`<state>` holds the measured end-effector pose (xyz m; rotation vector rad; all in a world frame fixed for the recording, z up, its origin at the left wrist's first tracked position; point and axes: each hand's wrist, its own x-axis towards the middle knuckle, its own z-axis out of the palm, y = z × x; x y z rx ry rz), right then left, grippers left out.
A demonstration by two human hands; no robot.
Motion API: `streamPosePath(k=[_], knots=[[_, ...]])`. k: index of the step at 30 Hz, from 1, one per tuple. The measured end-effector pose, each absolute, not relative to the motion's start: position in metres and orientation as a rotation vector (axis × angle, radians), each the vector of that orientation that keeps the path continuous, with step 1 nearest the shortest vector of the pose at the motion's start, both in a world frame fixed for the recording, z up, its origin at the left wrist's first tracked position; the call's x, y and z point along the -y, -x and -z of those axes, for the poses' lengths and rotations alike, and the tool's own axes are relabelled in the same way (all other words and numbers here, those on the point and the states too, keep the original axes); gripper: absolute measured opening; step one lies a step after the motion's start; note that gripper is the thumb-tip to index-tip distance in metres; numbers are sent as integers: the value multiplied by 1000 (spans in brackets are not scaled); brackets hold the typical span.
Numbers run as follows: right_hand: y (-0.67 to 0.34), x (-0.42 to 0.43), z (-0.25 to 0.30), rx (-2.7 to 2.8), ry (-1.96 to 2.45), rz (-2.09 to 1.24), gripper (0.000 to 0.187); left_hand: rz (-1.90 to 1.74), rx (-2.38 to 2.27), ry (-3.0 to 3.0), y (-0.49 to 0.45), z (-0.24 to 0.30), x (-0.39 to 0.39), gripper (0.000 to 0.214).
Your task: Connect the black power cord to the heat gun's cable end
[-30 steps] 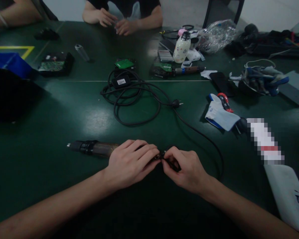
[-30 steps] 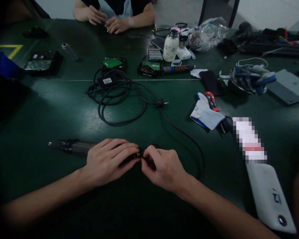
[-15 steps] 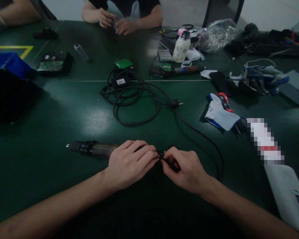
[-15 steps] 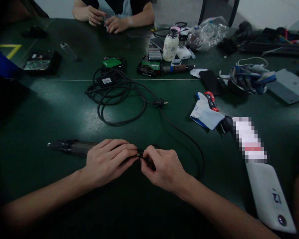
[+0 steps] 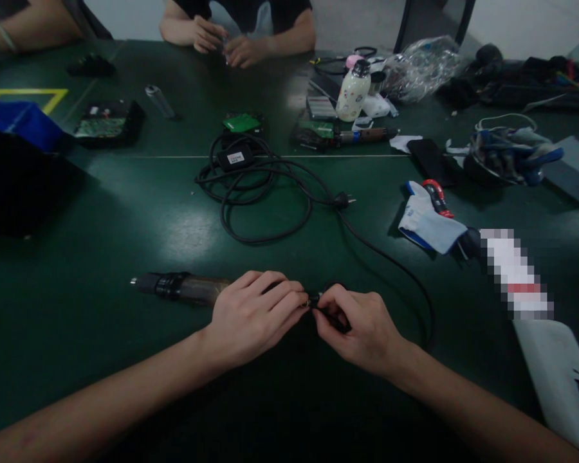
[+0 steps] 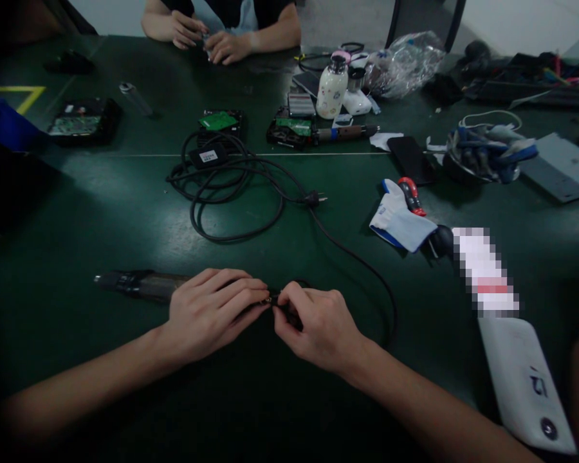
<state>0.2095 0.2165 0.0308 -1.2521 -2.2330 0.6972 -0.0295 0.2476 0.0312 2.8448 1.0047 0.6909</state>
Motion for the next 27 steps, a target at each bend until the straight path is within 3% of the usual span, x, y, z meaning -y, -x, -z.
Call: streamPosePath(k=[3,8,15,19,23,27], knots=[[-210,-216,-30,2235,1251,-685,7,-681,-994,-2853,29,-32,-247,21],[-210,-217,-30,2231,1236,-702,7,-695,-971,-2830,32,-34,-246,52],[-209,-217,-30,2234,1228,-674,5,-721,-986,-2832,31,-29,-247,16],[-210,-217,-30,2236,1230,-693,5,-713,-989,-2848,29,-31,-247,21],[-210,-217,-30,2221,1243,-708,6,-692,-965,-2849,31,-34,-248,47],[-210,-217,-30,2231,1243,-689,6,-705,-925,-2848,33,-31,-247,34]])
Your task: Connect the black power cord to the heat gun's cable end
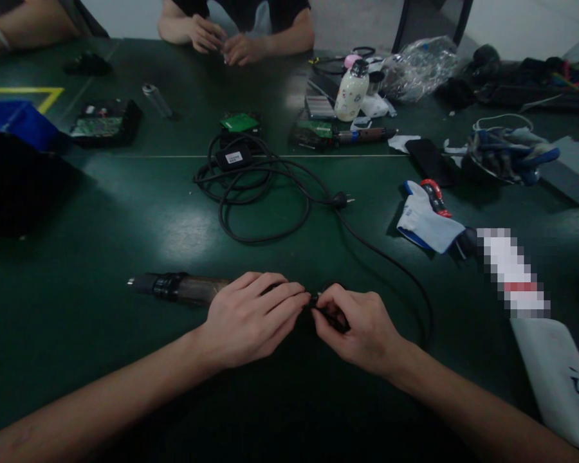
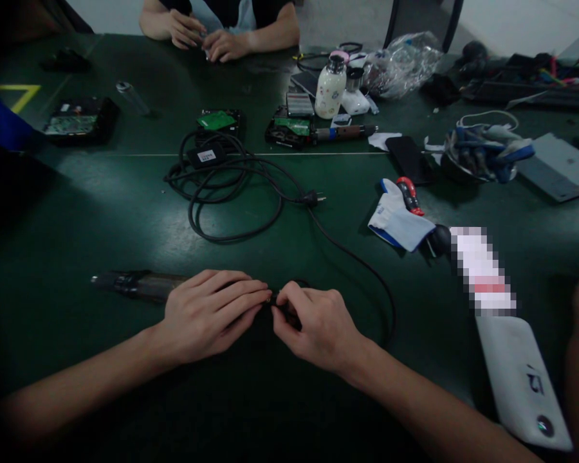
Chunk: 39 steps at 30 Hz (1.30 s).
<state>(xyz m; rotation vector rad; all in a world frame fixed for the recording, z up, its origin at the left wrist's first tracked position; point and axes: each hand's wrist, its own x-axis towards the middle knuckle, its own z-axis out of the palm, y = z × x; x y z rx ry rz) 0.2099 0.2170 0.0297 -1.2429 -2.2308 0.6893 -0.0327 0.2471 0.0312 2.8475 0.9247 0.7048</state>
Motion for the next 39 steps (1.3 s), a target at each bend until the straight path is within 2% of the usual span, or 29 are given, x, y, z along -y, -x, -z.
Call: streamPosePath(k=[5,22,29,39], knots=[[-210,-217,-30,2238,1241,-704,6,-727,-980,-2824,30,-29,-247,19],[-209,-216,-31,2215,1242,-704,7,-708,-961,-2859,31,-31,-246,23],[-210,-217,-31,2220,1253,-700,5,-722,-979,-2844,31,-31,-246,18],[-209,-218,-33,2216,1247,-700,5,-692,-935,-2852,33,-32,-246,30]])
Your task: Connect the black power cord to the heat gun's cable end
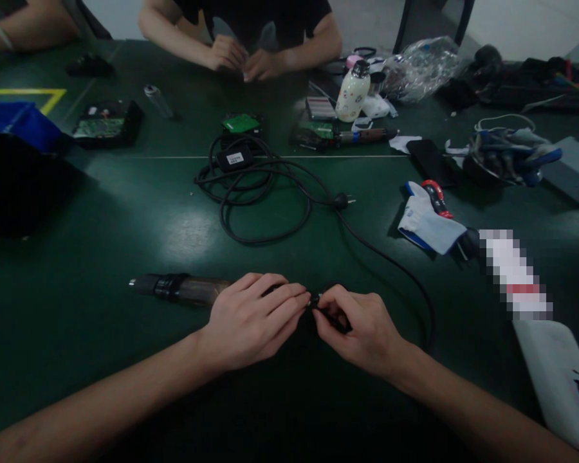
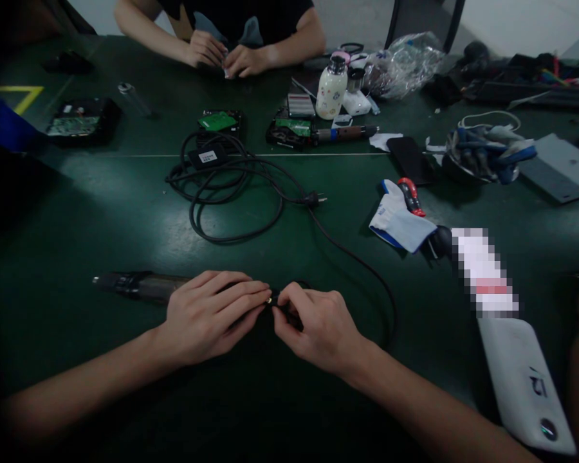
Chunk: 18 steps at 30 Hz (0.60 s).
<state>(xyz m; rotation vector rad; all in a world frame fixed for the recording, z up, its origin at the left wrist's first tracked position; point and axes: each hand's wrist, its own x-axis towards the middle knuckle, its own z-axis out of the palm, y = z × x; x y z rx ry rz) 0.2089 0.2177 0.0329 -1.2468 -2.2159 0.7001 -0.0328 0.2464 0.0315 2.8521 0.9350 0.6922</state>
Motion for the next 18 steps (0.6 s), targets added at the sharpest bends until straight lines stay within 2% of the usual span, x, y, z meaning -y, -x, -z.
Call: streamPosePath(k=[18], knots=[[-212,-217,-30,2197,1207,-734,6,-746,-942,-2824,33,-31,-247,24]])
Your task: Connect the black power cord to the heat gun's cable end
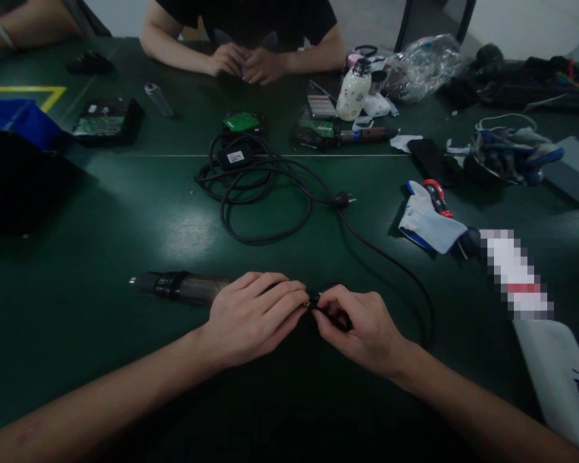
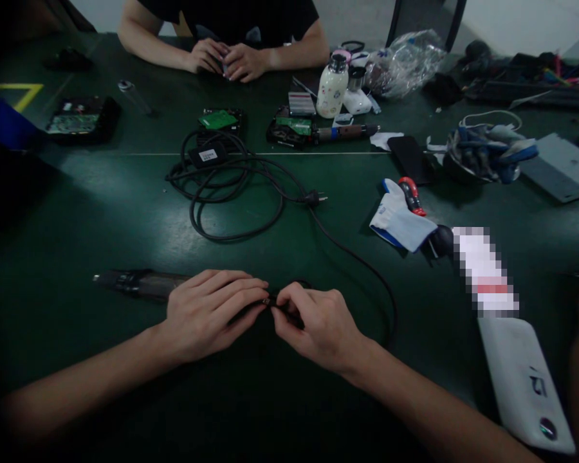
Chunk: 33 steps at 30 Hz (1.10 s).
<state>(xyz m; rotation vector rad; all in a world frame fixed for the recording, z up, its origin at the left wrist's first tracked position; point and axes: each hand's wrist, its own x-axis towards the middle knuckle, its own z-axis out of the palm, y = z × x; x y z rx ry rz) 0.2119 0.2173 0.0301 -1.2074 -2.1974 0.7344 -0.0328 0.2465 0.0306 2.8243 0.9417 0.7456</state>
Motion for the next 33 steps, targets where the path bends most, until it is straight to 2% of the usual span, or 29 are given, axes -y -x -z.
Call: streamPosePath(k=[14,33], knots=[[-212,-218,-28,2184,1241,-766,8,-727,-891,-2877,36,-31,-247,30],[-213,-217,-29,2218,1229,-778,9,-771,-923,-2818,35,-30,-247,26]])
